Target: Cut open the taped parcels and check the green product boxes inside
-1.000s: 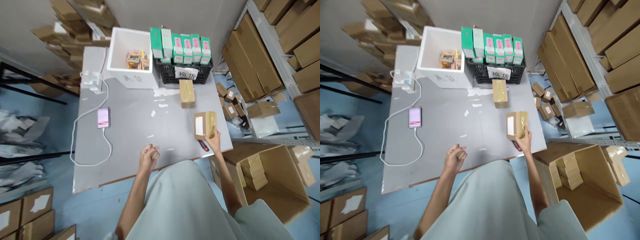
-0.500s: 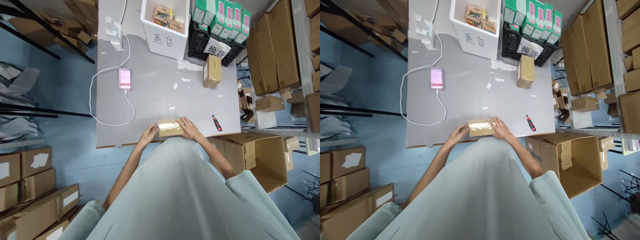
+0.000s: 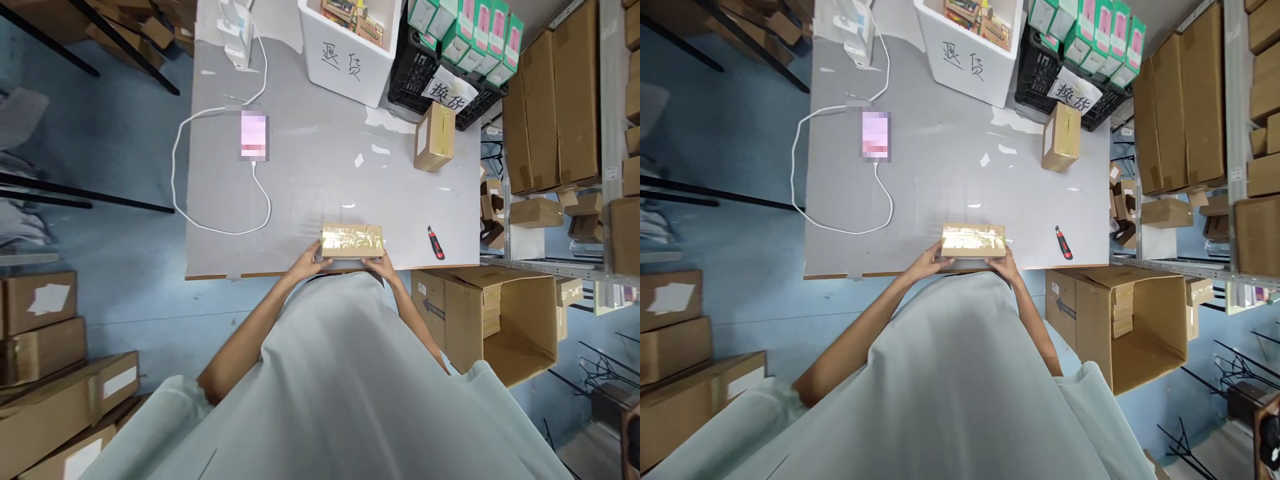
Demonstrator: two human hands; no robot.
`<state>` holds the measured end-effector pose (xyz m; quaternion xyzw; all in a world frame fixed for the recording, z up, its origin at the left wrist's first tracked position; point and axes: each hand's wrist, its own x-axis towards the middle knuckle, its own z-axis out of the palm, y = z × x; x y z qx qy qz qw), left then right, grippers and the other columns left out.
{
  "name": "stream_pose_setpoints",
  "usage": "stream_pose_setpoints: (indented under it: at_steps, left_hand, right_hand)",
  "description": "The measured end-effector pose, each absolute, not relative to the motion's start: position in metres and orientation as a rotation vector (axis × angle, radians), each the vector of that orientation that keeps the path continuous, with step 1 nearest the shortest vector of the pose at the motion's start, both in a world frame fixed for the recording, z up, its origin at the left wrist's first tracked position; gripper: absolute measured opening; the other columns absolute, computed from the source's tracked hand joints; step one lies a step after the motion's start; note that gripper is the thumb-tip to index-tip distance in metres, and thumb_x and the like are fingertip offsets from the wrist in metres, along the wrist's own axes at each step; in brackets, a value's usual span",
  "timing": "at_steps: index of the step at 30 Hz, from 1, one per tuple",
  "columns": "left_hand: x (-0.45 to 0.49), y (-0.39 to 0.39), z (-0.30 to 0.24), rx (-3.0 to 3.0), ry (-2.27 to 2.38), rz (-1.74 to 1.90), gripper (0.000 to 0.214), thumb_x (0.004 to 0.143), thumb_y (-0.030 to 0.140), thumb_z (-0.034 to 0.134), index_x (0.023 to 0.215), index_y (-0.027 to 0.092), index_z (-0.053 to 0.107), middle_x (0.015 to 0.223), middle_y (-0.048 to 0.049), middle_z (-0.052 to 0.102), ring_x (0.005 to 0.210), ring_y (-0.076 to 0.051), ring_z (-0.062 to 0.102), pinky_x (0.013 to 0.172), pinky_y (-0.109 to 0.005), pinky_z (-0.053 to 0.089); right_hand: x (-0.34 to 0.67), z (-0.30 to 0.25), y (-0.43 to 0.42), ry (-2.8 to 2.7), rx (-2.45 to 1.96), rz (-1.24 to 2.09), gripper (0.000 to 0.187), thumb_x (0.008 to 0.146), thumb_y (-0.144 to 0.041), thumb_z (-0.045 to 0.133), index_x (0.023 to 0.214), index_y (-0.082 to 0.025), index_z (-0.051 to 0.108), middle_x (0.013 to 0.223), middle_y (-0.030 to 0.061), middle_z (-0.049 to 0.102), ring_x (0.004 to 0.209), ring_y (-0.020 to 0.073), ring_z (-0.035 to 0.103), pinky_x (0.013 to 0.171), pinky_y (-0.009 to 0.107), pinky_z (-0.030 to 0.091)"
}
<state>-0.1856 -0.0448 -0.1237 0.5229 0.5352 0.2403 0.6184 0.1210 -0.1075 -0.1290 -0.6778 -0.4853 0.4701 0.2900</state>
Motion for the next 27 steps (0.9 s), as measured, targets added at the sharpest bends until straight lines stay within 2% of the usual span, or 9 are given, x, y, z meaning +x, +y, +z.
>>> stream_pose_setpoints:
  at_steps: [4,7,11,14,18,20,23,27]
  left_hand:
    - [-0.196,-0.04,-0.113,1.191,1.246,0.552,0.102,0.076,0.094,0.086,0.141,0.016,0.082,0.153,-0.022,0.08,0.144,-0.045,0.073,0.13,-0.059,0.056]
    - [-0.198,-0.037,-0.111,1.19,1.274,0.566,0.1,0.077,0.094,0.083,0.139,0.017,0.082,0.145,-0.0195,0.084,0.138,-0.044,0.077,0.127,-0.057,0.058]
    - [-0.194,-0.037,-0.115,1.159,1.342,0.572,0.088,0.081,0.082,0.085,0.14,0.016,0.081,0.146,-0.0198,0.083,0.141,-0.042,0.076,0.129,-0.056,0.057]
    - [-0.201,-0.039,-0.12,1.129,1.394,0.582,0.077,0.086,0.074,0.083,0.14,0.019,0.081,0.156,-0.0187,0.079,0.152,-0.042,0.069,0.137,-0.058,0.048]
    - [-0.213,-0.041,-0.125,1.065,1.5,0.605,0.066,0.096,0.063,0.074,0.145,0.019,0.079,0.168,-0.0195,0.071,0.163,-0.041,0.06,0.139,-0.06,0.045]
    - [-0.213,-0.04,-0.127,1.054,1.51,0.607,0.06,0.096,0.056,0.073,0.143,0.02,0.08,0.165,-0.0189,0.073,0.162,-0.04,0.061,0.139,-0.06,0.045]
    - [-0.208,-0.039,-0.127,1.07,1.48,0.604,0.05,0.092,0.045,0.076,0.134,0.019,0.084,0.153,-0.017,0.081,0.156,-0.038,0.067,0.141,-0.059,0.043]
    - [-0.201,-0.037,-0.119,1.082,1.473,0.612,0.054,0.087,0.037,0.081,0.136,0.014,0.083,0.141,-0.0219,0.085,0.148,-0.04,0.074,0.137,-0.057,0.049]
  right_hand:
    - [0.12,-0.119,-0.105,-1.108,-1.765,1.279,0.08,0.099,-0.078,0.074,0.151,-0.018,0.074,0.149,0.0176,0.081,0.138,0.0349,0.077,0.125,0.051,0.06]
    - [0.119,-0.113,-0.098,-1.135,-1.787,1.283,0.076,0.103,-0.08,0.066,0.145,-0.018,0.078,0.143,0.0158,0.085,0.133,0.0354,0.081,0.122,0.051,0.062]
    - [0.11,-0.113,-0.093,-1.146,-1.873,1.315,0.07,0.101,-0.08,0.071,0.137,-0.021,0.083,0.131,0.0134,0.089,0.126,0.0368,0.084,0.121,0.055,0.063]
    - [0.105,-0.119,-0.099,-1.108,-1.858,1.301,0.074,0.103,-0.077,0.07,0.152,-0.022,0.077,0.146,0.0134,0.085,0.138,0.0342,0.08,0.125,0.053,0.062]
    - [0.104,-0.126,-0.115,-0.931,-1.896,1.297,0.088,0.106,-0.078,0.065,0.169,-0.017,0.062,0.164,0.0218,0.074,0.152,0.0362,0.073,0.126,0.054,0.062]
    - [0.103,-0.127,-0.121,-0.904,-1.895,1.325,0.089,0.107,-0.079,0.064,0.17,-0.016,0.061,0.167,0.0228,0.071,0.154,0.0367,0.071,0.126,0.054,0.062]
    - [0.099,-0.124,-0.125,-0.991,-1.809,1.373,0.089,0.105,-0.081,0.067,0.169,-0.019,0.061,0.172,0.0184,0.068,0.157,0.0344,0.068,0.129,0.052,0.06]
    - [0.095,-0.113,-0.124,-1.057,-1.84,1.297,0.094,0.101,-0.082,0.071,0.17,-0.019,0.061,0.172,0.0186,0.065,0.162,0.0351,0.061,0.135,0.054,0.055]
